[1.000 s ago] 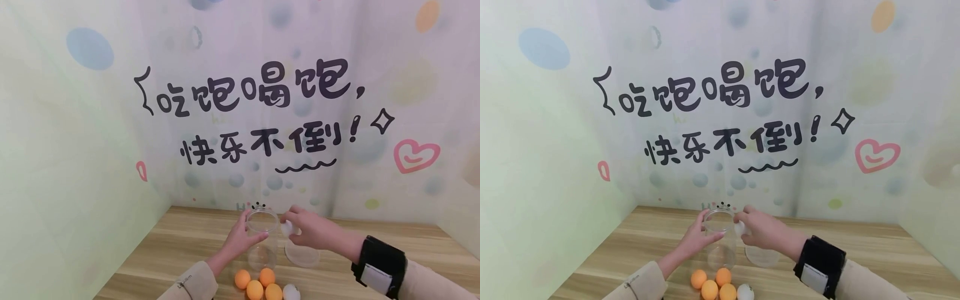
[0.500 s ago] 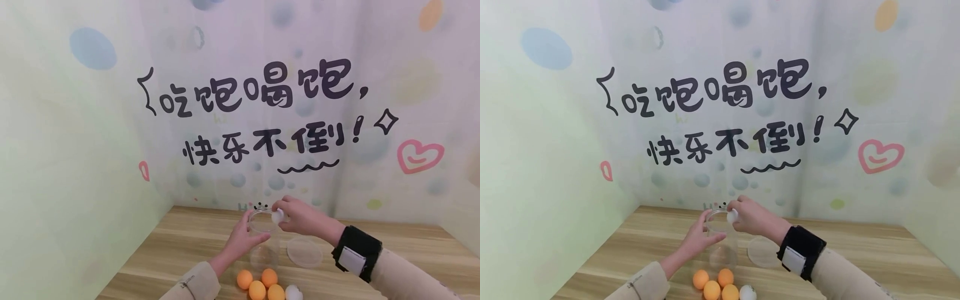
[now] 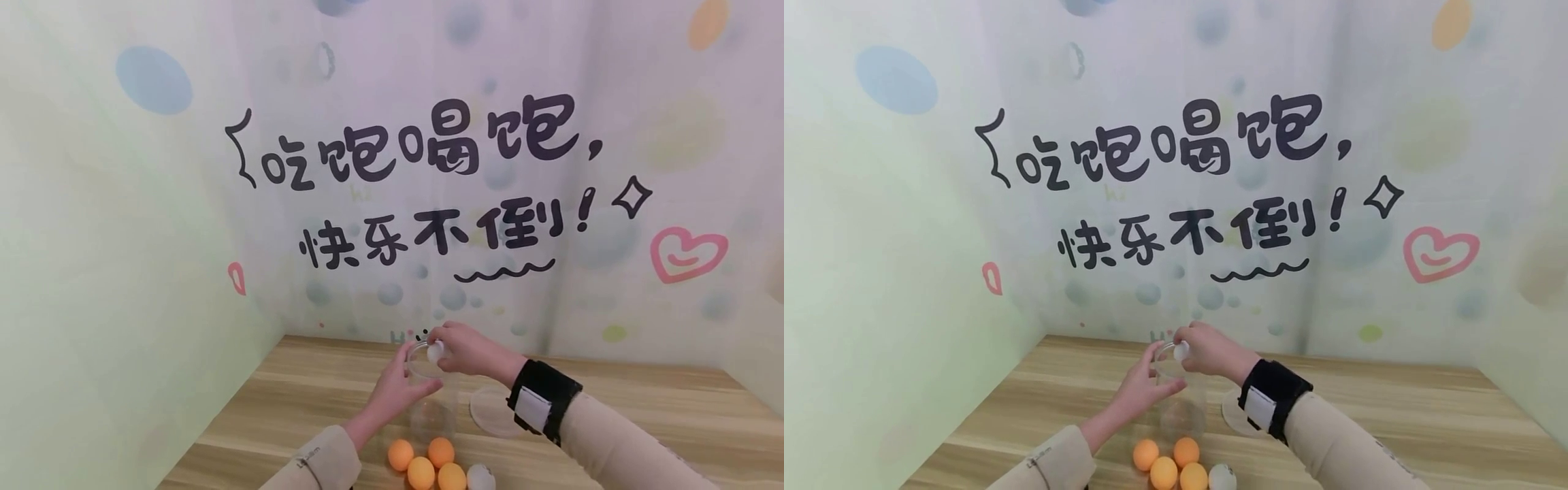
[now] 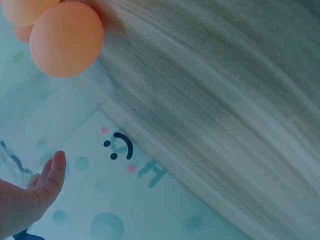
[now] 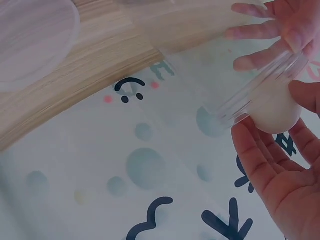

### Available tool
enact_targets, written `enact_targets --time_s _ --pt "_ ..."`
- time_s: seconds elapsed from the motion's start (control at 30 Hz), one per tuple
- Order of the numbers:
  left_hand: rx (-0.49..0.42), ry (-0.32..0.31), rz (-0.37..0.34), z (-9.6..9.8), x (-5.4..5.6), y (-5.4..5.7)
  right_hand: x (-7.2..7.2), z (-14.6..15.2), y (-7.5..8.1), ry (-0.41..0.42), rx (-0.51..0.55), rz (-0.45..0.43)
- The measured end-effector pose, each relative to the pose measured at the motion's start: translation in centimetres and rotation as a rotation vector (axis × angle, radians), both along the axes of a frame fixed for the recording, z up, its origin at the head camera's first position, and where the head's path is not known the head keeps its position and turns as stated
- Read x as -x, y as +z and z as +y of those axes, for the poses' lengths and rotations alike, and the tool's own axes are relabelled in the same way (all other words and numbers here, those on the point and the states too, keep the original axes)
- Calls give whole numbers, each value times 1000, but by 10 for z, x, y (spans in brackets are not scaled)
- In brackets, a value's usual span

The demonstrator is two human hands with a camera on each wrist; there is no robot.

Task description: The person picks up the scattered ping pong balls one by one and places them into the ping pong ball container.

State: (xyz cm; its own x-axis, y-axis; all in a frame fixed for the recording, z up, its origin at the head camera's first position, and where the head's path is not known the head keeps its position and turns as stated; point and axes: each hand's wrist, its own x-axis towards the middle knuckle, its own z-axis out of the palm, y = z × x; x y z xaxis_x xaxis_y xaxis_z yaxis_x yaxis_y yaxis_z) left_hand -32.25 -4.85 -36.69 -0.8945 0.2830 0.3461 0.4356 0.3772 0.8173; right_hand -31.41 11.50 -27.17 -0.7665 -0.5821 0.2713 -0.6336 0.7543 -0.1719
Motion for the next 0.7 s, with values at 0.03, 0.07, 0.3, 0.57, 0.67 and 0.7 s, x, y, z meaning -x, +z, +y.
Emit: enact_targets --time_s 0.03,0.07,0.3,0.57,0.67,0.7 --pt "0 -1 2 0 0 0 1 -1 0 3 -9 10" --pt "-3 -1 1 0 0 0 2 -2 0 6 -14 20" --pt "-14 0 -2 -1 0 0 10 -12 -1 36 -43 23" --pt "-36 -18 13 2 1 0 13 -20 -2 -3 -34 -96" --pt "-26 -14 22 1 1 1 12 -21 -1 -3 -22 -117" --pt "-22 -12 25 1 0 1 11 -21 -1 -3 -17 -125"
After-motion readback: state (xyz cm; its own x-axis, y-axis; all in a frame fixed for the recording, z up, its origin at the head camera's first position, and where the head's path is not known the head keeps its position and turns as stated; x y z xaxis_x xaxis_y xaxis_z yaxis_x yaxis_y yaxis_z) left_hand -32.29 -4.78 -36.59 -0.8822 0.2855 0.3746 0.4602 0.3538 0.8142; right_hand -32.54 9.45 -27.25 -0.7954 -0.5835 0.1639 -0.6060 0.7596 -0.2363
